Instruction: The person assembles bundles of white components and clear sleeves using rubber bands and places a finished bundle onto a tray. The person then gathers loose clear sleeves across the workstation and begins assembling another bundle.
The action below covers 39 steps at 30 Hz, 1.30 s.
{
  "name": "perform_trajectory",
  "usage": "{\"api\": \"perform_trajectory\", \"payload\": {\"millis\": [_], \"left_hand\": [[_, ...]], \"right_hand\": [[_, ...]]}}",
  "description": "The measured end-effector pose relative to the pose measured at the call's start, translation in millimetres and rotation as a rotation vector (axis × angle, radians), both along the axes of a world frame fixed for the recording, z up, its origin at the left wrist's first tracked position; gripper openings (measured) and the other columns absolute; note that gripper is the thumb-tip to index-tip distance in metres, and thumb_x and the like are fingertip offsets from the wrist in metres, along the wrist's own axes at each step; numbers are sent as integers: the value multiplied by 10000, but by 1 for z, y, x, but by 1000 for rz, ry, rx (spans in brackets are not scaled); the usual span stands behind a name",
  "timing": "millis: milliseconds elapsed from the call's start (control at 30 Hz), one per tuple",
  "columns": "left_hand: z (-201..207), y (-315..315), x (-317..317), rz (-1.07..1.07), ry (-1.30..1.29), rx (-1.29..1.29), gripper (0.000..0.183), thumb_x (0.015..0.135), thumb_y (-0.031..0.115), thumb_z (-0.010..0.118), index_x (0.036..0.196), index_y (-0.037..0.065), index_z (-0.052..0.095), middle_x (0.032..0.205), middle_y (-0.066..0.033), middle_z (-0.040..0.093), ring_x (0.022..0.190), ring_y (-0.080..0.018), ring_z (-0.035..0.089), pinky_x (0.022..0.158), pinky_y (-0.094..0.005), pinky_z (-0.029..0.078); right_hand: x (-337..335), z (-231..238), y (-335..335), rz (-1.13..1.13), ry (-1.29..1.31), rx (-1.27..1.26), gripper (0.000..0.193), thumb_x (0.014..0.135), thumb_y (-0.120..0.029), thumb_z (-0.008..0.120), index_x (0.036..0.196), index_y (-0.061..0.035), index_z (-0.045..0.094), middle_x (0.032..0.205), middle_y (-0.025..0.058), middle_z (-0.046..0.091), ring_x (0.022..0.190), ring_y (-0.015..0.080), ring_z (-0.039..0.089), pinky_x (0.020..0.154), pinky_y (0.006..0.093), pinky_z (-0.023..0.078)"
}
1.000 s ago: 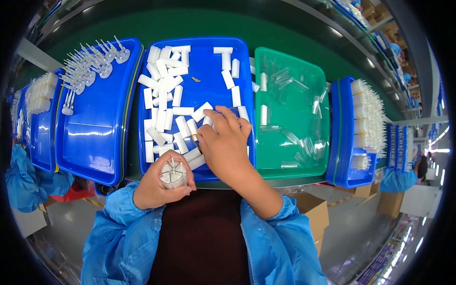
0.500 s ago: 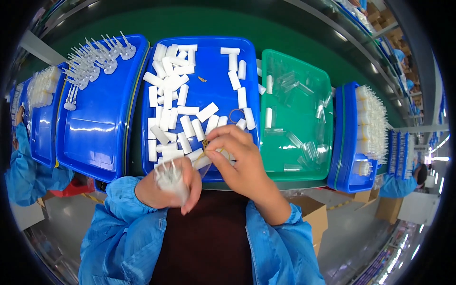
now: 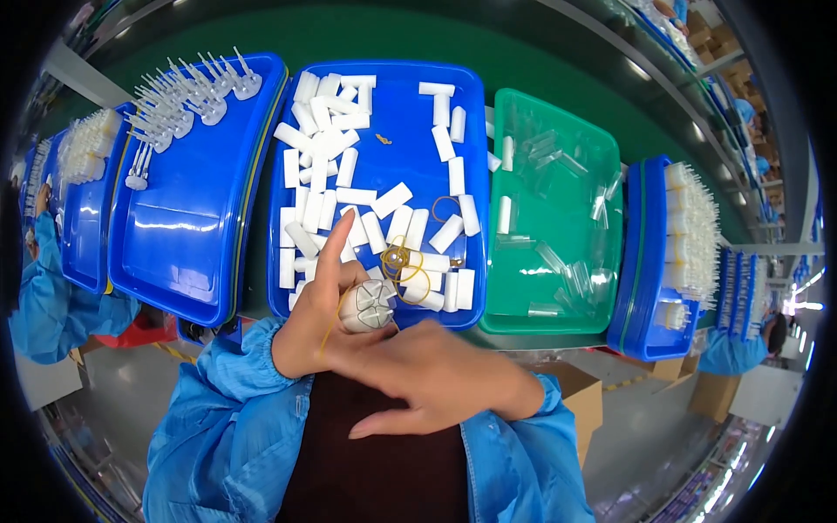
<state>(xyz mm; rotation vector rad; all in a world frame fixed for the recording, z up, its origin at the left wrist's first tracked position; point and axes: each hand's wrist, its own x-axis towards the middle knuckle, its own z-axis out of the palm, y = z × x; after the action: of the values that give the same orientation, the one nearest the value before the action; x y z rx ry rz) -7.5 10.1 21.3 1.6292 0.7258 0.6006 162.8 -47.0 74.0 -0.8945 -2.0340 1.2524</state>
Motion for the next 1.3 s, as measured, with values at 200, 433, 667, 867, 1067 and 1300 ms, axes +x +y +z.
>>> {"api": "perform_trajectory", "payload": {"millis": [200,433,667,867,1067,1300], "left_hand": [[5,7,-11,-27,-248,-581,1117,696,-64,711,1497,191,-25,1038,-121,580,832,-168,588,735,-294,483],[8,1,-3,74,-476,-415,1115,693,-73,703,1494,157,-37,1008,-98,561,872,-155,573,797,-262,444],[-5,-3,3,94,-262,-126,1085,683,-37,703,1487,94,-14,781,-92,560,754,-153,560,735,-282,438],[-1,-3,0,26,-33,104,1094,682,-25,720,1476,44,-29,836,-113,593,751,-183,605,720,-292,472],[-2,-3,2,21,68,319,1032,655,-7,724,1481,73,111,1045,-208,601,861,-375,634,711,-390,523],[-2,-1,0,-112,102,214,1005,680,0,724,1481,77,123,1177,-233,540,966,-368,607,765,-382,521]], "right_hand": [[11,-17,-1,408,356,33,360,798,-227,721,1076,-10,649,773,60,618,707,189,612,694,339,406],[28,-82,-23,128,1376,-364,397,925,-28,395,1314,18,459,1250,280,506,779,366,665,515,347,485],[35,-98,-9,-24,1250,-430,484,962,-1,266,1445,-17,244,1457,287,255,855,395,668,389,221,446],[30,-68,-1,-308,702,-501,580,804,-41,691,1338,-16,466,1271,211,548,778,181,686,543,221,532],[16,-50,-1,-480,216,-269,678,617,-88,840,1246,-92,589,1125,94,652,734,130,663,581,222,539],[3,-28,6,-556,-88,-57,384,678,-132,809,1018,-44,654,894,84,650,715,159,646,647,271,547]]}}
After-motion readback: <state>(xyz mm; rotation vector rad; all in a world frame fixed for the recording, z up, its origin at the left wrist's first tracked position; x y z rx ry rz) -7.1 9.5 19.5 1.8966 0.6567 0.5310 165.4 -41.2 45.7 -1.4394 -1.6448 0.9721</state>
